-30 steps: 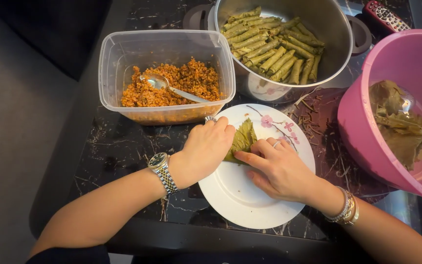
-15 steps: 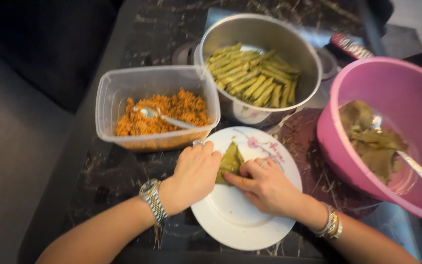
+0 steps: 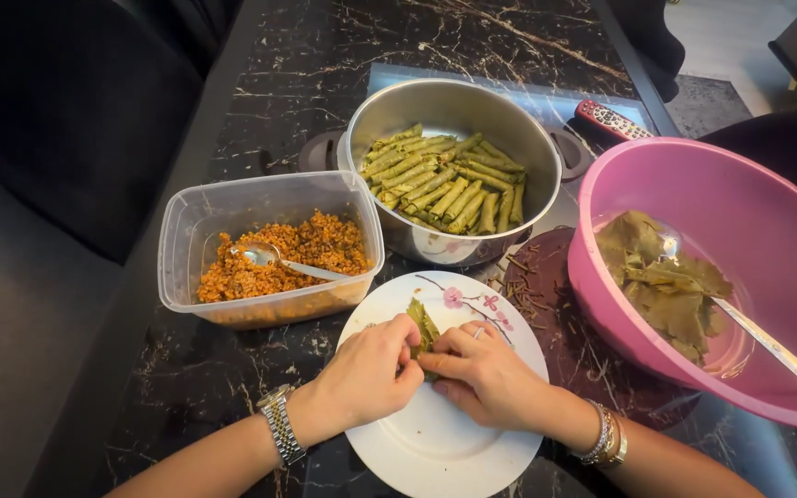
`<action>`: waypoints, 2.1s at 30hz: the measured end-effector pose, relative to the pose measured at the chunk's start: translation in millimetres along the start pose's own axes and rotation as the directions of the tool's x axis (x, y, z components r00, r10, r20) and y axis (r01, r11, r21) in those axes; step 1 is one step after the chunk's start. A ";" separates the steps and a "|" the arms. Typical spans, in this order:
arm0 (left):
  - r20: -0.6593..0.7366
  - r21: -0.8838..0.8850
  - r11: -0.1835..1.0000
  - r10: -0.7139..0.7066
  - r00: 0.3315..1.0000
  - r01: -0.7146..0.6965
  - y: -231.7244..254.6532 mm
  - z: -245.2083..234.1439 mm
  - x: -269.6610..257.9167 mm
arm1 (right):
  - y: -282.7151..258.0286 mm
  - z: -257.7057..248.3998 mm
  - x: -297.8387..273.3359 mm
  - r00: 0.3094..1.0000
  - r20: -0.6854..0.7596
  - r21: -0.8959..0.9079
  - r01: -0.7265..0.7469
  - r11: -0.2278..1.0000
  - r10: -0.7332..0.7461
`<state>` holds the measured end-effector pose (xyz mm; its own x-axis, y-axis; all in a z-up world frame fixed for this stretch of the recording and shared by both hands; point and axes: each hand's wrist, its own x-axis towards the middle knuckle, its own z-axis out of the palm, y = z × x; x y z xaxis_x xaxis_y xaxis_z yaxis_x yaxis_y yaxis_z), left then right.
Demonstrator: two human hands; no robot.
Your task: The recorder is stuffing and rolling grape leaves with a rice-based mixture and placing them into a cooking pot.
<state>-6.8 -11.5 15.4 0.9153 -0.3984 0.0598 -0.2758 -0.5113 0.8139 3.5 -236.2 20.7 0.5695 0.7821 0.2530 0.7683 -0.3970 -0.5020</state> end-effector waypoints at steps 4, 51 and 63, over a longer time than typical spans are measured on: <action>0.068 0.048 0.997 0.050 0.996 -0.053 -2.2 0.0 -0.9 | 10.0 -5.6 -1.9 0.994 0.029 0.080 -0.111 0.991 0.109; -0.119 0.459 0.759 0.568 0.815 -0.462 -31.3 15.8 5.1 | 30.6 -3.6 12.8 0.982 -0.068 -0.088 -0.182 0.979 0.176; -0.077 0.610 0.670 0.582 0.810 -0.423 -35.1 22.3 6.2 | 32.9 10.1 9.3 0.974 -0.183 -0.387 0.050 0.921 -0.130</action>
<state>1.9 -13.0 -25.8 0.6032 -0.5614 0.5665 -0.7512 -0.6385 0.1672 31.1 -237.1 -1.9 0.5083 0.7260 0.4632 0.8492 -0.5119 -0.1297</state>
